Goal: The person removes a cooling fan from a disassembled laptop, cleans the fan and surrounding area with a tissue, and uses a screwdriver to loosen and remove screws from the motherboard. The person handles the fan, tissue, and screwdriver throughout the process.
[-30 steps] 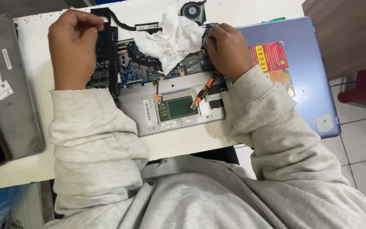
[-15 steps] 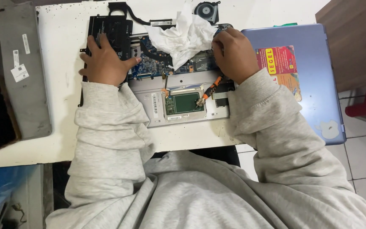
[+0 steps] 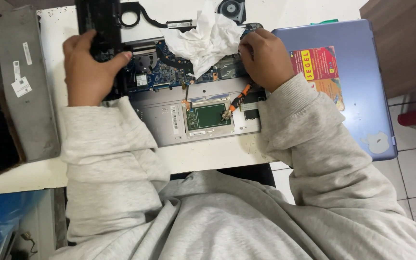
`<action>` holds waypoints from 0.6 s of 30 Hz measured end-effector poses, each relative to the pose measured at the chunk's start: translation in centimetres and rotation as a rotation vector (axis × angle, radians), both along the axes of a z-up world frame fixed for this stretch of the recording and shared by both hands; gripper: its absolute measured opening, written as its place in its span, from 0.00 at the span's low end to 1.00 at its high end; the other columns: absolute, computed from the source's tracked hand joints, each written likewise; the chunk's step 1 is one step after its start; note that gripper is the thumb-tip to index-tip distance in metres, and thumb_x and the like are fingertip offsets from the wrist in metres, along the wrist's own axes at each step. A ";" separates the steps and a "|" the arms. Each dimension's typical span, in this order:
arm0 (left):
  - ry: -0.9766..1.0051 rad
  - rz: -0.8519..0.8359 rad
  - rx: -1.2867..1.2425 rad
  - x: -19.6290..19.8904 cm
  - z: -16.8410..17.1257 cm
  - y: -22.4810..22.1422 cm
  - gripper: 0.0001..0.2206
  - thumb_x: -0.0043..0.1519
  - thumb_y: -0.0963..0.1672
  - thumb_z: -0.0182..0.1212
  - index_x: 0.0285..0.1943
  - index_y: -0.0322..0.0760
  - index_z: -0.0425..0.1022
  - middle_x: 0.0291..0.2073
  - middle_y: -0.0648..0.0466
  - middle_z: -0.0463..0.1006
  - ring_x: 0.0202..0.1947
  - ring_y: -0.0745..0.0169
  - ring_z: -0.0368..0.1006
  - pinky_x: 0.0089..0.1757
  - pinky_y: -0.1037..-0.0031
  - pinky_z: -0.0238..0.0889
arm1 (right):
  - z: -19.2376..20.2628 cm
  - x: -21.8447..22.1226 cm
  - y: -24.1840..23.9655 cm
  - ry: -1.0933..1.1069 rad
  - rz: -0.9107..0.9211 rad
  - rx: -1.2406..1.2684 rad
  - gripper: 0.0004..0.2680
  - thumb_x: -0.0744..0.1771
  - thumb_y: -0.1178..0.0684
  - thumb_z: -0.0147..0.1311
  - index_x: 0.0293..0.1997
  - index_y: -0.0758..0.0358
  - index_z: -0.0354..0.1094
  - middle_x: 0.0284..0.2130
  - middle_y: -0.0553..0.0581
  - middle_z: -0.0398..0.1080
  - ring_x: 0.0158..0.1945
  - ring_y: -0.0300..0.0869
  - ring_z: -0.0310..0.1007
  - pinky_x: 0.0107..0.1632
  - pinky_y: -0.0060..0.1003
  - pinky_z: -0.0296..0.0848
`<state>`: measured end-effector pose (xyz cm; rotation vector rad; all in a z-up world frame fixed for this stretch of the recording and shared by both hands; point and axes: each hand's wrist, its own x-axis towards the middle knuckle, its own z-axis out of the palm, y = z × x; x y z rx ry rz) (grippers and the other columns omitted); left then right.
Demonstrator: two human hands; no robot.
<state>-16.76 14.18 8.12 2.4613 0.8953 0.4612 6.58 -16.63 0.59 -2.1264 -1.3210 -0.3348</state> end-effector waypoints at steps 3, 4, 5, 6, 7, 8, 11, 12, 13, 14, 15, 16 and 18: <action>-0.186 -0.088 0.119 -1.5 0.5 1.9 0.33 0.65 0.49 0.81 0.71 0.23 0.67 0.60 0.35 0.63 0.62 0.36 0.63 0.59 0.53 0.55 | 0.3 0.0 -0.1 0.011 0.000 -0.003 0.05 0.70 0.60 0.53 0.38 0.68 0.73 0.32 0.62 0.72 0.32 0.54 0.70 0.33 0.47 0.69; -0.180 -0.089 0.119 -2.1 0.7 2.1 0.33 0.65 0.49 0.81 0.71 0.23 0.67 0.60 0.35 0.63 0.62 0.36 0.63 0.59 0.53 0.55 | 0.2 0.0 -0.1 0.017 -0.001 -0.003 0.05 0.70 0.60 0.53 0.38 0.68 0.73 0.32 0.62 0.72 0.32 0.54 0.70 0.33 0.47 0.69; -0.261 -0.124 0.161 -2.7 0.9 2.2 0.30 0.67 0.44 0.81 0.71 0.24 0.67 0.62 0.37 0.62 0.62 0.38 0.64 0.57 0.56 0.60 | 0.2 0.1 -0.1 0.001 0.002 0.010 0.05 0.71 0.60 0.53 0.38 0.68 0.73 0.32 0.62 0.72 0.31 0.54 0.70 0.33 0.46 0.69; -0.342 -0.158 0.201 -3.4 1.1 2.4 0.28 0.68 0.40 0.82 0.71 0.24 0.66 0.63 0.38 0.62 0.61 0.40 0.66 0.54 0.58 0.64 | 0.1 0.1 -0.1 -0.015 0.008 0.021 0.05 0.71 0.61 0.53 0.38 0.69 0.73 0.32 0.62 0.72 0.31 0.53 0.70 0.33 0.45 0.69; -0.337 -0.158 0.200 -3.9 1.6 1.8 0.28 0.68 0.40 0.82 0.71 0.24 0.66 0.63 0.38 0.62 0.61 0.40 0.66 0.54 0.58 0.64 | 0.0 0.1 -0.2 -0.010 0.009 0.021 0.05 0.71 0.61 0.53 0.38 0.69 0.73 0.32 0.62 0.72 0.31 0.53 0.70 0.33 0.45 0.69; -0.403 -0.204 0.196 -4.3 2.2 1.3 0.28 0.69 0.36 0.79 0.72 0.27 0.64 0.64 0.40 0.61 0.63 0.40 0.64 0.56 0.57 0.63 | 0.0 0.2 -0.2 -0.003 0.010 0.022 0.04 0.71 0.61 0.53 0.39 0.68 0.73 0.32 0.62 0.72 0.31 0.54 0.70 0.33 0.46 0.68; -0.522 -0.279 0.131 -5.7 3.1 0.4 0.29 0.71 0.30 0.73 0.75 0.33 0.60 0.67 0.41 0.62 0.62 0.39 0.66 0.52 0.58 0.65 | 0.0 0.2 -0.3 0.004 0.021 0.020 0.04 0.71 0.61 0.53 0.39 0.68 0.73 0.33 0.62 0.71 0.31 0.55 0.70 0.32 0.47 0.67; -0.578 -0.310 0.070 -6.1 3.2 0.2 0.31 0.71 0.29 0.69 0.77 0.37 0.58 0.70 0.39 0.64 0.59 0.37 0.69 0.45 0.61 0.67 | 0.0 0.2 -0.3 0.002 0.028 0.018 0.04 0.71 0.61 0.53 0.39 0.68 0.72 0.33 0.62 0.71 0.31 0.55 0.70 0.32 0.48 0.67; -0.576 -0.307 0.070 -6.4 3.2 0.2 0.31 0.71 0.29 0.69 0.77 0.37 0.58 0.70 0.39 0.64 0.59 0.37 0.69 0.45 0.61 0.67 | -0.1 0.3 -0.3 0.004 0.031 0.017 0.04 0.71 0.61 0.53 0.39 0.68 0.72 0.33 0.62 0.71 0.31 0.55 0.70 0.32 0.48 0.67; -0.638 -0.389 0.091 -6.7 3.2 0.2 0.28 0.73 0.31 0.65 0.78 0.35 0.56 0.71 0.39 0.62 0.65 0.36 0.65 0.55 0.55 0.64 | -0.1 0.3 -0.3 -0.013 0.038 0.020 0.04 0.71 0.61 0.53 0.40 0.69 0.73 0.33 0.63 0.71 0.32 0.56 0.70 0.33 0.48 0.68; -0.700 -0.471 0.113 -7.0 3.2 0.2 0.25 0.76 0.33 0.61 0.79 0.33 0.55 0.72 0.38 0.61 0.71 0.36 0.61 0.65 0.49 0.62 | -0.1 0.4 -0.3 -0.030 0.045 0.022 0.05 0.71 0.61 0.53 0.40 0.70 0.74 0.34 0.64 0.72 0.32 0.57 0.71 0.33 0.49 0.68; -0.699 -0.468 0.114 -7.4 3.1 -0.1 0.25 0.76 0.33 0.61 0.79 0.33 0.55 0.72 0.38 0.61 0.71 0.36 0.61 0.65 0.49 0.62 | -0.1 0.2 -0.2 -0.029 0.048 0.022 0.05 0.71 0.61 0.53 0.40 0.70 0.74 0.34 0.64 0.72 0.32 0.57 0.71 0.33 0.49 0.68; -0.665 -0.334 0.024 -8.2 3.1 -0.8 0.27 0.76 0.40 0.64 0.81 0.48 0.56 0.75 0.50 0.59 0.64 0.38 0.63 0.47 0.63 0.57 | 0.1 -0.2 0.1 -0.084 0.054 0.048 0.03 0.71 0.62 0.54 0.39 0.69 0.72 0.32 0.61 0.70 0.34 0.54 0.69 0.34 0.47 0.67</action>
